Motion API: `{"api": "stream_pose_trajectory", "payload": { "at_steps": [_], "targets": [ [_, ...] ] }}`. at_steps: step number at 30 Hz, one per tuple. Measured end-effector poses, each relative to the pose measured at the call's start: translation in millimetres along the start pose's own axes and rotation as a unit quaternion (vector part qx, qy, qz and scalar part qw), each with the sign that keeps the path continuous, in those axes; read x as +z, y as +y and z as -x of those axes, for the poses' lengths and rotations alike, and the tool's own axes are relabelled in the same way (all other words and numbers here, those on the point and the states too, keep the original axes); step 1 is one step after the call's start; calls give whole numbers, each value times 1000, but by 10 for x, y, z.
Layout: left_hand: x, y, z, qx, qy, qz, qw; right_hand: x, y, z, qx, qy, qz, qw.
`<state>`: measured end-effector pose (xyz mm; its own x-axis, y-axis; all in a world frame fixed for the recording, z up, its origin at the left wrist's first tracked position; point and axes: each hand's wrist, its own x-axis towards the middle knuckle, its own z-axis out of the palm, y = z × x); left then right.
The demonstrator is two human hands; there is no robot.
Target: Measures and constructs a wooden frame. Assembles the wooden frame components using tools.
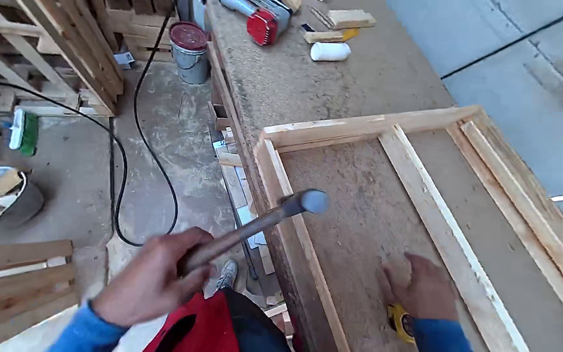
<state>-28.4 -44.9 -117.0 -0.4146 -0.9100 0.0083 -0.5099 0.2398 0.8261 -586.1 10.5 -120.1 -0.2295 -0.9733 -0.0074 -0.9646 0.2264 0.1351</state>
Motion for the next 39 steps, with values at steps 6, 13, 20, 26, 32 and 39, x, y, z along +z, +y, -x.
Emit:
{"api": "stream_pose_trajectory", "payload": {
  "at_steps": [6,13,20,26,32,39],
  "targets": [
    [1190,-553,-229,-222,132,546,797,-816,-1571,-2013,-298,102,-76,946],
    [798,-942,79,-179,372,401,818,-719,-2504,-3138,-344,-23,-17,939],
    [865,-1088,-258,-220,455,467,726,-699,-2483,-3143,-345,-18,-12,938],
    [876,-496,-806,-104,479,548,677,-577,-2447,-3128,-367,51,-30,928],
    [1722,-165,-1438,-126,204,653,719,-555,-2388,-3138,-377,61,-31,924],
    [1488,-155,-1293,-90,363,615,695,-515,-2363,-3188,-400,79,-52,912]
  ]
}}
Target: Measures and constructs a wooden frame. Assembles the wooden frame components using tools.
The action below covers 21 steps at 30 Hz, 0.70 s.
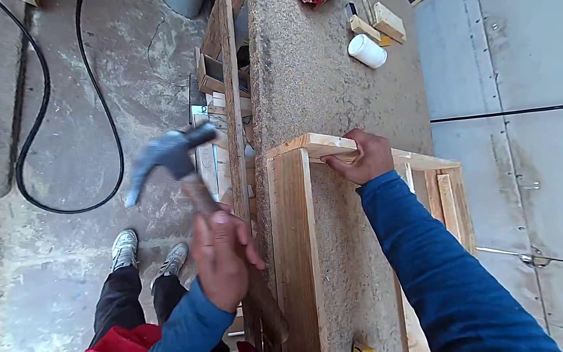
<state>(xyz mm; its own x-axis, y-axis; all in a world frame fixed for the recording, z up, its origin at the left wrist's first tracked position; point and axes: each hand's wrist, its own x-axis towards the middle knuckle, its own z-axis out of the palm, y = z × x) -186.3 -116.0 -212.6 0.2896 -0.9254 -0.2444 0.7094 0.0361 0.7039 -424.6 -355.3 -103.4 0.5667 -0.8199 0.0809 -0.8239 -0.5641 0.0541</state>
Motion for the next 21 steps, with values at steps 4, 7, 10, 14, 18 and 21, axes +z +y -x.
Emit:
{"api": "stream_pose_trajectory", "payload": {
  "at_steps": [4,7,10,14,18,21],
  "targets": [
    [-47,-171,-151,-219,-73,-68,971,-9,22,20,0,-1,3,1000],
    [-39,48,-47,-105,2,-17,994,1,32,5,-2,3,6,1000],
    [25,-123,-82,-129,-18,-49,990,7,26,10,2,1,6,1000],
    [-7,-46,-177,-200,-38,-3,979,-22,55,-10,5,-6,4,1000],
    [50,-263,-204,-239,-8,-37,970,-30,103,32,13,-16,8,1000],
    [-137,106,-260,-262,-86,-120,954,-28,1,-94,36,-53,4,998]
  ]
}}
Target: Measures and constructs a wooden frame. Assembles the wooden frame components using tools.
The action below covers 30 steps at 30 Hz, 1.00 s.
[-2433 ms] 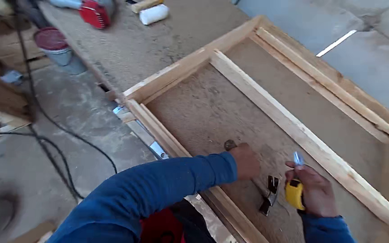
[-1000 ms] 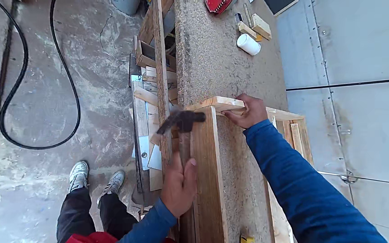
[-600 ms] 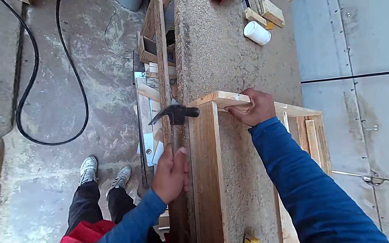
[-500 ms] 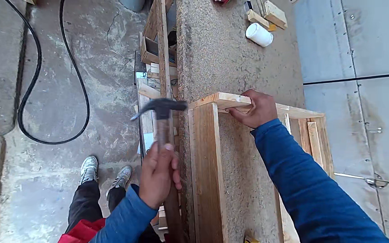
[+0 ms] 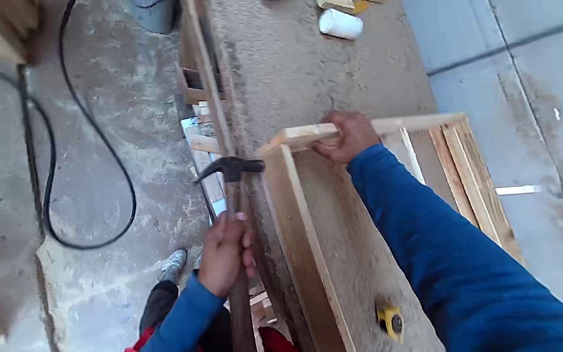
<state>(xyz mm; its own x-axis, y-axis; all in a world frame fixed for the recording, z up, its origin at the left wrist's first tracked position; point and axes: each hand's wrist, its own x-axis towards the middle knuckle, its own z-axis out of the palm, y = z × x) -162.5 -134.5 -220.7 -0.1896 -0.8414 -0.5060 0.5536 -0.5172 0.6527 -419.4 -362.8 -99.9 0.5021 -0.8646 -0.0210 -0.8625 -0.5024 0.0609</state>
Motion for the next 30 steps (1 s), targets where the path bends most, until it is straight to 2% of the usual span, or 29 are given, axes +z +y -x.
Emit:
{"api": "stream_pose_trajectory", "payload": {
  "at_steps": [2,4,6,7,9,10,12,13,14,15,18,20,22,24,26,28,29,30],
  "targets": [
    [-48,226,327,72,-12,-75,995,21,-303,124,79,9,1,997],
    [31,351,430,140,-20,-146,979,62,-612,405,159,65,30,985],
    [190,408,403,202,-81,-278,936,111,-905,721,186,133,26,973],
    [260,452,421,233,-128,-349,899,92,-1069,1001,214,143,5,966],
    [441,593,496,288,-229,-483,794,9,-1235,1825,364,129,-22,922],
    [587,678,561,309,-275,-542,732,20,-1234,2335,462,101,-25,881],
    [983,762,701,350,-360,-609,615,113,-1137,3373,631,44,-56,773],
    [1192,754,746,367,-392,-633,558,180,-1090,3786,686,17,-86,722],
    [1383,712,755,361,-421,-656,512,281,-1083,4077,714,-7,-114,691],
    [1557,607,715,342,-452,-668,483,398,-1138,4259,710,-16,-136,691],
    [2200,31,559,285,-519,-676,438,605,-1186,4513,637,-27,-160,753],
    [2550,-367,629,286,-518,-706,390,586,-1197,4702,618,1,-230,752],
    [2794,-795,808,274,-503,-745,341,426,-1392,5063,637,67,-307,704],
    [2920,-1255,991,269,-501,-761,313,198,-1831,5530,671,210,-381,600],
    [2894,-1644,1266,289,-528,-745,289,17,-2505,5964,634,381,-452,499],
    [2800,-1854,1791,319,-608,-677,265,-123,-3319,6281,562,482,-490,459],
    [2753,-1920,2127,313,-667,-625,258,-193,-3728,6384,551,493,-494,458],
    [2701,-1992,2494,264,-727,-581,252,-229,-4090,6470,563,487,-491,453]
  ]
}}
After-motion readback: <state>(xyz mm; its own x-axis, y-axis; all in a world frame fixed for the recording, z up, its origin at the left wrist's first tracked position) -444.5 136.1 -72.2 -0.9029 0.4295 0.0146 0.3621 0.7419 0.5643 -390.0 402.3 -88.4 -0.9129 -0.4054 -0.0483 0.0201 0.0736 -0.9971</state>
